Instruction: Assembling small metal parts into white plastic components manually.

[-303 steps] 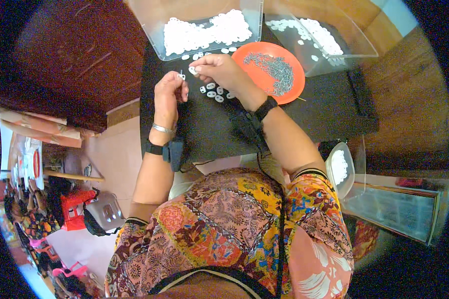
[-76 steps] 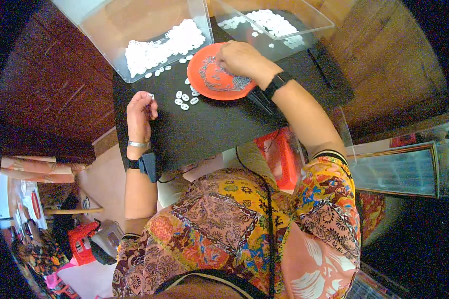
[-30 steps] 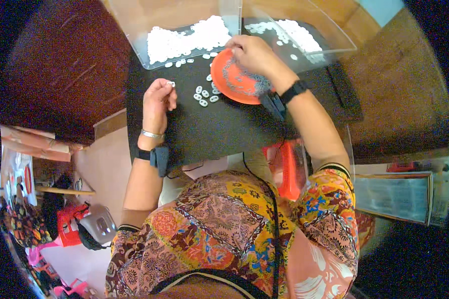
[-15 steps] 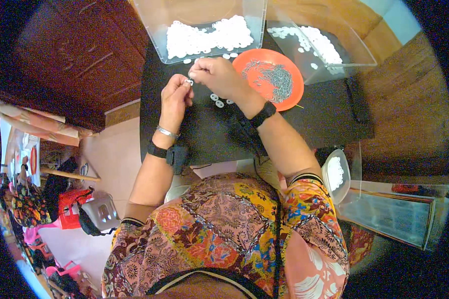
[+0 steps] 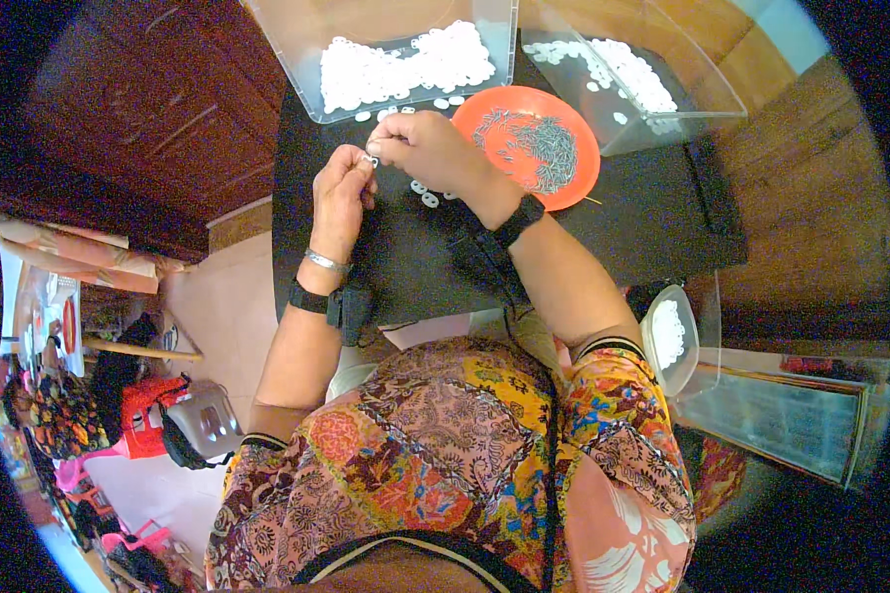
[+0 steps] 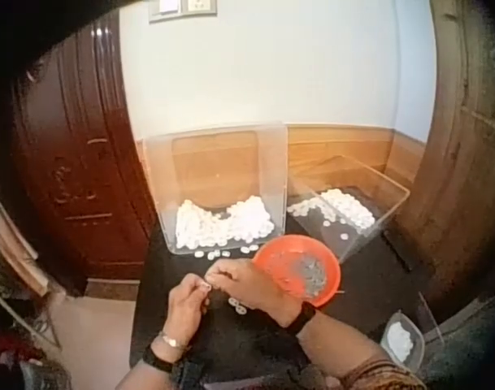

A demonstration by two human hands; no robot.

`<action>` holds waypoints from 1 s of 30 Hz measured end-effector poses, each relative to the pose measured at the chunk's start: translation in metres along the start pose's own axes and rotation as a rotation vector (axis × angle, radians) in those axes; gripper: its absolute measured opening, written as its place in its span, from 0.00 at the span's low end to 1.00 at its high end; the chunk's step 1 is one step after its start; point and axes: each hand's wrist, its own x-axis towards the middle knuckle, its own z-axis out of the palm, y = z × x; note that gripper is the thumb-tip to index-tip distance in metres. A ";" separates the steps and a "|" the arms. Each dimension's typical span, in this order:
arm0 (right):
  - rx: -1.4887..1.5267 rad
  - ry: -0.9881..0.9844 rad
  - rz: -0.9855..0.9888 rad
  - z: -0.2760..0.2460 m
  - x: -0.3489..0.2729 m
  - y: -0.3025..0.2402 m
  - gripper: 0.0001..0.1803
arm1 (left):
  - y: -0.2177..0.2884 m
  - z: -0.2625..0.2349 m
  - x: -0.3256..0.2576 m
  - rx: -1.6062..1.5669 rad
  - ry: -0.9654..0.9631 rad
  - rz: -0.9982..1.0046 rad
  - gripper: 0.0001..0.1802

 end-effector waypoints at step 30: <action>-0.803 -0.164 -0.077 -0.024 -0.022 -0.027 0.09 | 0.003 -0.011 0.005 -0.315 0.116 -0.076 0.07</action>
